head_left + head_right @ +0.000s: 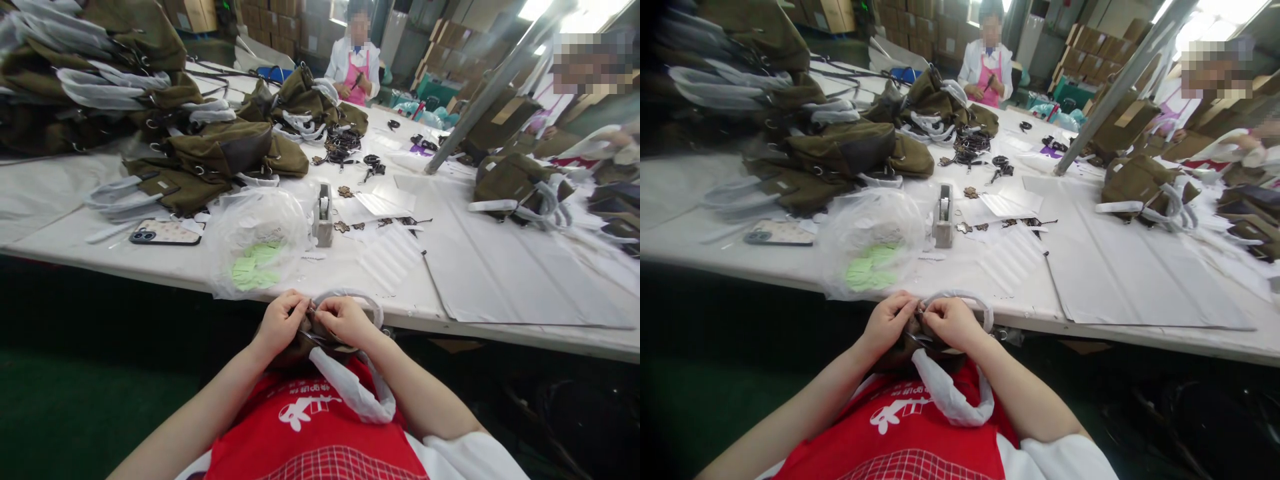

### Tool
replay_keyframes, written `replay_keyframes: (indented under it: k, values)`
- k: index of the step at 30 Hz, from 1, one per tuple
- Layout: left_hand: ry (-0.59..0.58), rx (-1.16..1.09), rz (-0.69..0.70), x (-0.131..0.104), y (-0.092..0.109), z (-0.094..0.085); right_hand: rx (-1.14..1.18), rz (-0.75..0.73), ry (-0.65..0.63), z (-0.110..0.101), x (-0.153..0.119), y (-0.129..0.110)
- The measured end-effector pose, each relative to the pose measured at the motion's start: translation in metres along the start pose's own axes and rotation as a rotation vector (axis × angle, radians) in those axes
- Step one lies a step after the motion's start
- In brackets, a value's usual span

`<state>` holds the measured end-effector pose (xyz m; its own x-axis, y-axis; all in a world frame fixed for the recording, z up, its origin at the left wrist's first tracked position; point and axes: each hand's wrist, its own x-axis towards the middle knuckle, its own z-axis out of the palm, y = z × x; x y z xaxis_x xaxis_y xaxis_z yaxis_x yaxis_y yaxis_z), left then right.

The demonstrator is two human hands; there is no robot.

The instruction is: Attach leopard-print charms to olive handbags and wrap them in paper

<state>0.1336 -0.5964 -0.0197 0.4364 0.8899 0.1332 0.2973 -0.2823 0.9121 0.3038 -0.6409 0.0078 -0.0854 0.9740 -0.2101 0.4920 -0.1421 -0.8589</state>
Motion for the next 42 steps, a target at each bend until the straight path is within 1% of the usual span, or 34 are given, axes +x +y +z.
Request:
replay_keyframes:
  k: [3,7,10,13,15,17,19,21,24,26,28,30,32,34,36,38,39,42]
  values:
    - [0.005,0.027,0.035,-0.002,0.002,0.001,-0.027,-0.019,0.001,0.001,0.002,0.001]
    - [0.053,0.026,0.036,-0.005,0.005,0.000,-0.138,-0.058,0.063,0.003,0.002,0.002]
    - [0.149,-0.021,0.033,-0.006,0.007,0.000,-0.207,-0.085,0.107,0.005,-0.001,0.000]
    - [0.271,-0.060,0.042,-0.006,0.011,0.001,-0.175,-0.142,0.186,0.005,-0.006,-0.006]
    - [0.312,-0.082,0.050,-0.005,0.013,0.003,-0.087,-0.212,0.205,0.005,-0.009,-0.010]
    - [0.335,-0.104,0.048,-0.005,0.013,0.005,0.042,-0.276,0.145,0.006,-0.010,-0.010]
    - [0.342,-0.115,0.044,-0.005,0.014,0.007,0.213,-0.291,0.081,0.010,-0.008,-0.004]
    - [0.345,-0.117,0.043,-0.006,0.015,0.008,0.462,-0.214,0.056,0.014,-0.004,0.006]
    - [0.356,-0.122,0.048,-0.007,0.016,0.008,0.846,-0.012,-0.033,0.022,0.001,0.022]
    - [0.369,-0.124,0.048,-0.006,0.016,0.009,0.970,0.045,-0.110,0.026,0.004,0.030]
    - [0.362,-0.119,0.043,-0.005,0.015,0.010,1.005,0.047,-0.156,0.027,0.006,0.036]
    - [0.318,-0.105,0.042,-0.004,0.014,0.011,1.023,0.052,-0.176,0.025,0.007,0.039]
    - [0.255,-0.089,0.053,-0.001,0.015,0.011,1.044,0.071,-0.182,0.018,0.007,0.041]
    - [0.190,-0.081,0.077,0.004,0.017,0.010,1.081,0.081,-0.168,0.006,0.005,0.041]
    - [0.115,-0.061,0.121,0.011,0.022,0.007,1.145,0.067,-0.131,-0.012,-0.003,0.041]
    - [-0.001,-0.018,0.170,0.020,0.028,0.005,1.213,0.029,-0.072,-0.032,-0.015,0.039]
    - [-0.084,0.003,0.190,0.024,0.031,0.006,1.230,0.011,-0.044,-0.042,-0.022,0.038]
    - [-0.334,0.014,0.195,0.031,0.034,0.020,1.193,-0.010,0.035,-0.065,-0.040,0.033]
